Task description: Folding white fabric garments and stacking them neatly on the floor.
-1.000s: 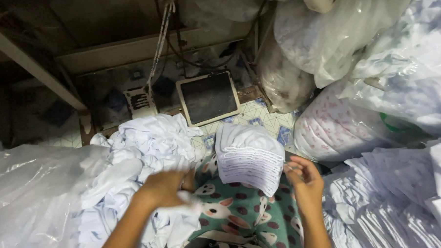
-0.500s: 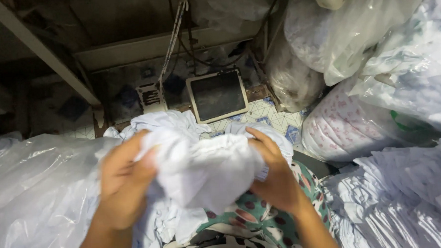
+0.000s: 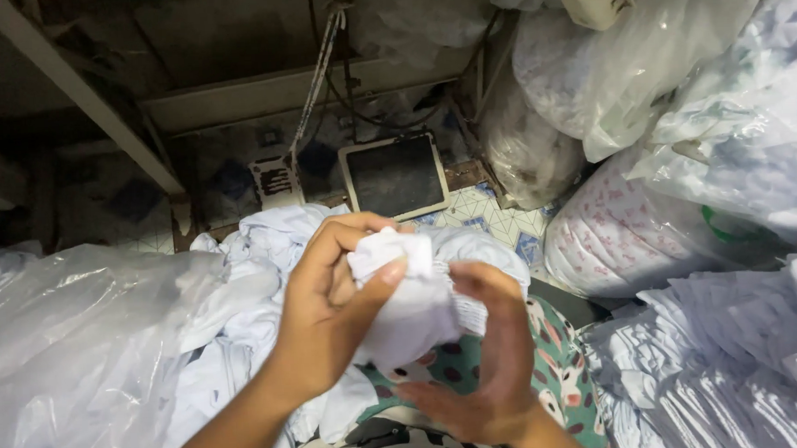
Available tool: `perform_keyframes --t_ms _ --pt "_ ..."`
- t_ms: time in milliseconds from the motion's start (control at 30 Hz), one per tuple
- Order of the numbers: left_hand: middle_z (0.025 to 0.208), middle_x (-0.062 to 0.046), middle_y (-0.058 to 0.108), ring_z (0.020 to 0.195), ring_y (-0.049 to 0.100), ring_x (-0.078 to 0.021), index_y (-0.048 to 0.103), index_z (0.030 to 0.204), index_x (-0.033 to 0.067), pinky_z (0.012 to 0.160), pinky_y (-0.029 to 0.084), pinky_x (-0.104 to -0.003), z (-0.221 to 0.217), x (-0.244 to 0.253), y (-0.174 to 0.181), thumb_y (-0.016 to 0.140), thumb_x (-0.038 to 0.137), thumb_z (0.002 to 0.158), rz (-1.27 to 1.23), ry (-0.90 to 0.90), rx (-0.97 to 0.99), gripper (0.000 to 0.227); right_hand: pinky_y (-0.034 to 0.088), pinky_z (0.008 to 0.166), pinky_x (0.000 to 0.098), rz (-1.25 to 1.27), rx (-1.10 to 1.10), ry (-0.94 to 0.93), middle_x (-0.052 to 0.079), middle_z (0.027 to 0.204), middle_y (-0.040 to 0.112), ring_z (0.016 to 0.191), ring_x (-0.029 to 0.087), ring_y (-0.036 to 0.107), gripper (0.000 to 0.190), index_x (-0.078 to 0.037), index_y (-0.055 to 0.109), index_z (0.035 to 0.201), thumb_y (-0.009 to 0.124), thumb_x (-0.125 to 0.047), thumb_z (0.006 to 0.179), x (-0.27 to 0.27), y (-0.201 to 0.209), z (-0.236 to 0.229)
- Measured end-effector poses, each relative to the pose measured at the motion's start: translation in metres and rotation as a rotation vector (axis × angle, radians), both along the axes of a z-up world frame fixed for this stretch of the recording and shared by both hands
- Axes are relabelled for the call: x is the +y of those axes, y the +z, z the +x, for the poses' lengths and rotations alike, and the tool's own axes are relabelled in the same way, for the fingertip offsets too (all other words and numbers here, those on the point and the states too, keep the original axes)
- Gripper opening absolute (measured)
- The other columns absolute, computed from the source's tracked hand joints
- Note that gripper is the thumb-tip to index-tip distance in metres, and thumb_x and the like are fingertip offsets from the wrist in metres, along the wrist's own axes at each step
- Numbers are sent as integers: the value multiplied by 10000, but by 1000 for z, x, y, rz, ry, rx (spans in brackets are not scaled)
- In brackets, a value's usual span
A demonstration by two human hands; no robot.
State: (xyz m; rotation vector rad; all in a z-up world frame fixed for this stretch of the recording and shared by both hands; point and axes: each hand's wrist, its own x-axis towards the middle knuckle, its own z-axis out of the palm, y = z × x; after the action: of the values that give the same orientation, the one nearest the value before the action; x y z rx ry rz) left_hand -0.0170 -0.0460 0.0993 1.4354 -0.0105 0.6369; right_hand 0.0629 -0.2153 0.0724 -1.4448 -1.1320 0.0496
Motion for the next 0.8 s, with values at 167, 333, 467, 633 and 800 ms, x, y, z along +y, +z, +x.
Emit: perform_keyframes --t_ms 167,333,467,633,800 --pt "1346 -142 552 1387 531 -327 456 890 103 1148 484 -421 1 -5 11 698 -148 732 126 -82 -69 382 477 1011 321 -122 -40 -284 101 1231 638 1072 200 631 632 30 514 1332 752 -25 749 -8 -22 15" --pt "1063 -85 751 908 768 -216 462 1016 136 730 656 -311 5 19 24 803 -66 666 290 -207 97 528 424 972 349 -89 105 -30 51 903 658 887 178 574 263 -45 696 890 760 86 671 -34 19 42" --pt "894 29 737 809 677 -162 707 1059 124 790 541 -320 3 17 45 933 100 616 681 -300 33 498 438 1109 443 -147 -83 -77 8 806 653 878 173 591 320 -98 638 837 835 7 607 -58 45 44" --pt "759 11 649 898 654 -188 686 755 113 1118 277 -483 -10 18 79 765 173 806 699 -349 -30 112 368 1150 584 -85 -212 43 -47 565 644 817 216 659 164 -182 582 585 669 -321 580 -77 62 54" --pt "478 47 579 564 518 -98 611 569 162 1158 374 -512 1 48 71 725 22 654 761 -140 -384 200 265 1394 636 -453 -467 -403 35 580 672 919 180 614 245 -114 734 694 733 -109 449 -161 76 93"
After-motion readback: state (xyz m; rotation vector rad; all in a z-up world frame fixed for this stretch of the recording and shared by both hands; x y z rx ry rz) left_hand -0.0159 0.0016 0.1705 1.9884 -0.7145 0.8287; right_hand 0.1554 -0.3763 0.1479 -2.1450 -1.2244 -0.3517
